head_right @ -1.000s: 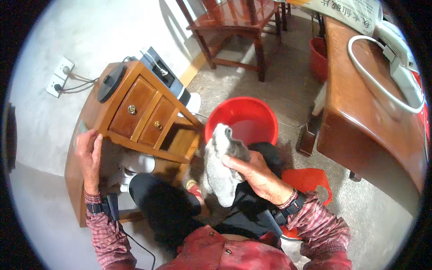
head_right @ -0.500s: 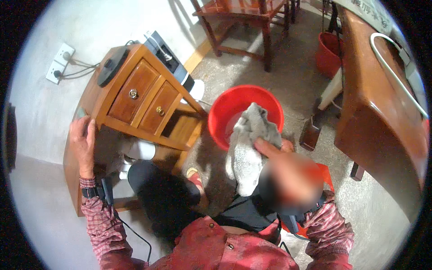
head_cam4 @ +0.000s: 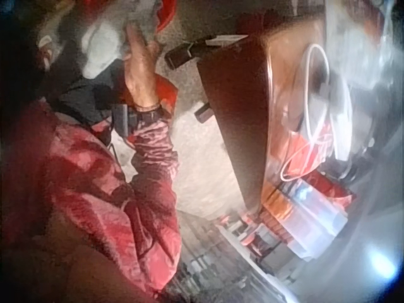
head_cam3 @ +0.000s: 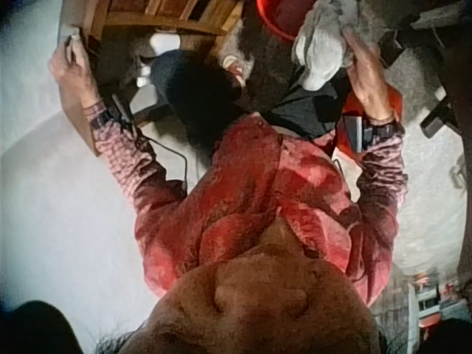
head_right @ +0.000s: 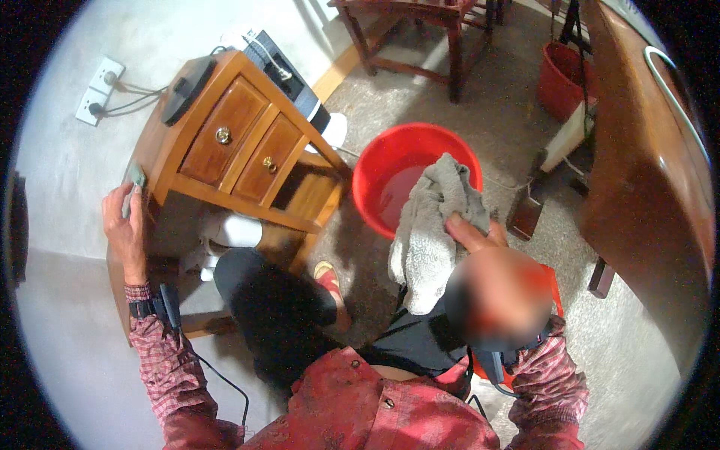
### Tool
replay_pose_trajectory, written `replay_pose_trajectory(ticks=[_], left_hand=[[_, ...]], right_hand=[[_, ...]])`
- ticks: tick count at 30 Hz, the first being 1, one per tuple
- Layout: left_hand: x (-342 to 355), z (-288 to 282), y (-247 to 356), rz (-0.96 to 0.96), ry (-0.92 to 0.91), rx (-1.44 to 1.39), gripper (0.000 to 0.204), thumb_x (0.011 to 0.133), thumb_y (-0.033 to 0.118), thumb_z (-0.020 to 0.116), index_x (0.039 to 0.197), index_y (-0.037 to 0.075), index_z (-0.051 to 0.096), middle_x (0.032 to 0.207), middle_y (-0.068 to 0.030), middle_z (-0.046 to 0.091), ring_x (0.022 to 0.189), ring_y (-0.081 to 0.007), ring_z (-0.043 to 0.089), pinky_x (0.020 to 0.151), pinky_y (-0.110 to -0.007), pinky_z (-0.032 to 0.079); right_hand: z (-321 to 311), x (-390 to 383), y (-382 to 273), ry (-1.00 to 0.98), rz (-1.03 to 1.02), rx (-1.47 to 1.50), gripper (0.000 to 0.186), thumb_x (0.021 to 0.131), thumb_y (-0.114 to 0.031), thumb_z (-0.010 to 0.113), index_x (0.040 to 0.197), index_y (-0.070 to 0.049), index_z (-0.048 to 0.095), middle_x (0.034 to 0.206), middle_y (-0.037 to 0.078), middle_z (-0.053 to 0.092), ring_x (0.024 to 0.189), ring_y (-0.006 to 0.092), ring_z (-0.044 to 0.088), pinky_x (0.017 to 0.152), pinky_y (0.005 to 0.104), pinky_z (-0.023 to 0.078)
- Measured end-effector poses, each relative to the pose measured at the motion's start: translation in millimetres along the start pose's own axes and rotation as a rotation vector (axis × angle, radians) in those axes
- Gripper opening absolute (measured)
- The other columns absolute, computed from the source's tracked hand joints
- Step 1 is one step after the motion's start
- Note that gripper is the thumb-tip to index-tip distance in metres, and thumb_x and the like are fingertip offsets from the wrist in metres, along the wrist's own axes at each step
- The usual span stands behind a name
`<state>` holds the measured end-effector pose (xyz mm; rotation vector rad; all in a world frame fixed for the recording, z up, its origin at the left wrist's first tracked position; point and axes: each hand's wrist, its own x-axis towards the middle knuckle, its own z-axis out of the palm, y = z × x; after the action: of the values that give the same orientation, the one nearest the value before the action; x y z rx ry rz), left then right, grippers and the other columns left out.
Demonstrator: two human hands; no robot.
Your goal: The person wets and wrings a cloth in a basin of water, wipes the surfaces of a wooden drawer unit, and then places various items into plastic bags.
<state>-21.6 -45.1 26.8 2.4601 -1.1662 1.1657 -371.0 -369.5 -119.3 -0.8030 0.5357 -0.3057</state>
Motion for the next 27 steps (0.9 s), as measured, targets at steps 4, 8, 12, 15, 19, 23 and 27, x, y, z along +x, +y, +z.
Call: replay_pose_trajectory(ticks=[4, 8, 12, 15, 19, 23, 27], left_hand=[[-3.0, 4.5, -6.3, -0.026, -0.003, -0.002, 0.016, 0.092, 0.013, 0.065, 0.101, 0.001, 0.068, 0.096, -0.0132, 0.066, 0.094, -0.0306, 0.059, 0.084, -0.039, 0.047], [-12.3, 8.3, -29.7, -0.050, 0.033, -0.052, 0.017, 0.092, 0.014, 0.065, 0.103, 0.001, 0.068, 0.099, -0.0130, 0.067, 0.095, -0.0295, 0.060, 0.086, -0.038, 0.047], [-21.8, 6.0, -45.7, -0.155, 0.020, -0.029, 0.022, 0.094, 0.021, 0.064, 0.107, 0.003, 0.070, 0.104, -0.0120, 0.069, 0.100, -0.0242, 0.063, 0.089, -0.037, 0.048], [-25.6, 9.4, -45.8, -0.181, -0.026, -0.041, 0.022, 0.095, 0.022, 0.064, 0.106, 0.004, 0.070, 0.105, -0.0117, 0.068, 0.099, -0.0251, 0.063, 0.087, -0.037, 0.049], [-24.4, 5.2, -27.4, -0.118, -0.019, -0.013, 0.019, 0.094, 0.019, 0.065, 0.104, 0.003, 0.070, 0.101, -0.0121, 0.068, 0.094, -0.0260, 0.063, 0.084, -0.036, 0.049], [-22.1, 1.9, -17.6, -0.045, 0.009, 0.023, 0.016, 0.093, 0.014, 0.065, 0.104, 0.003, 0.068, 0.098, -0.0110, 0.067, 0.093, -0.0273, 0.061, 0.083, -0.036, 0.049], [-26.9, -1.9, -28.1, -0.093, 0.050, 0.044, 0.014, 0.092, 0.011, 0.065, 0.102, 0.003, 0.068, 0.098, -0.0108, 0.068, 0.093, -0.0278, 0.060, 0.083, -0.037, 0.048]], right_hand=[[-2.9, -1.5, -1.7, 0.007, -0.023, -0.011, 0.040, 0.099, -0.019, 0.059, 0.134, -0.002, 0.051, 0.127, 0.008, 0.062, 0.115, 0.0171, 0.061, 0.100, 0.0337, 0.049], [-5.1, -1.6, -0.4, 0.116, 0.051, 0.041, 0.039, 0.099, -0.018, 0.058, 0.134, -0.002, 0.051, 0.128, 0.009, 0.061, 0.116, 0.0177, 0.061, 0.101, 0.0340, 0.049], [-3.2, 6.8, 4.8, 0.106, 0.004, -0.029, 0.037, 0.100, -0.016, 0.057, 0.133, -0.001, 0.052, 0.127, 0.009, 0.062, 0.115, 0.0177, 0.061, 0.100, 0.0334, 0.049], [-6.2, 11.2, 12.2, 0.095, -0.065, -0.169, 0.036, 0.100, -0.015, 0.056, 0.132, 0.000, 0.053, 0.126, 0.009, 0.063, 0.114, 0.0177, 0.062, 0.100, 0.0330, 0.049], [-4.8, 13.4, 19.2, 0.080, -0.126, -0.274, 0.034, 0.101, -0.014, 0.055, 0.131, 0.001, 0.054, 0.124, 0.010, 0.063, 0.113, 0.0178, 0.062, 0.099, 0.0324, 0.050], [11.9, 13.1, 9.0, 0.031, -0.052, 0.019, 0.034, 0.100, -0.016, 0.055, 0.130, 0.001, 0.054, 0.122, 0.009, 0.064, 0.111, 0.0177, 0.064, 0.097, 0.0323, 0.051], [4.3, 18.1, 19.0, 0.062, -0.067, 0.059, 0.034, 0.098, -0.013, 0.059, 0.129, 0.001, 0.055, 0.123, 0.007, 0.063, 0.111, 0.0161, 0.062, 0.097, 0.0314, 0.048]])
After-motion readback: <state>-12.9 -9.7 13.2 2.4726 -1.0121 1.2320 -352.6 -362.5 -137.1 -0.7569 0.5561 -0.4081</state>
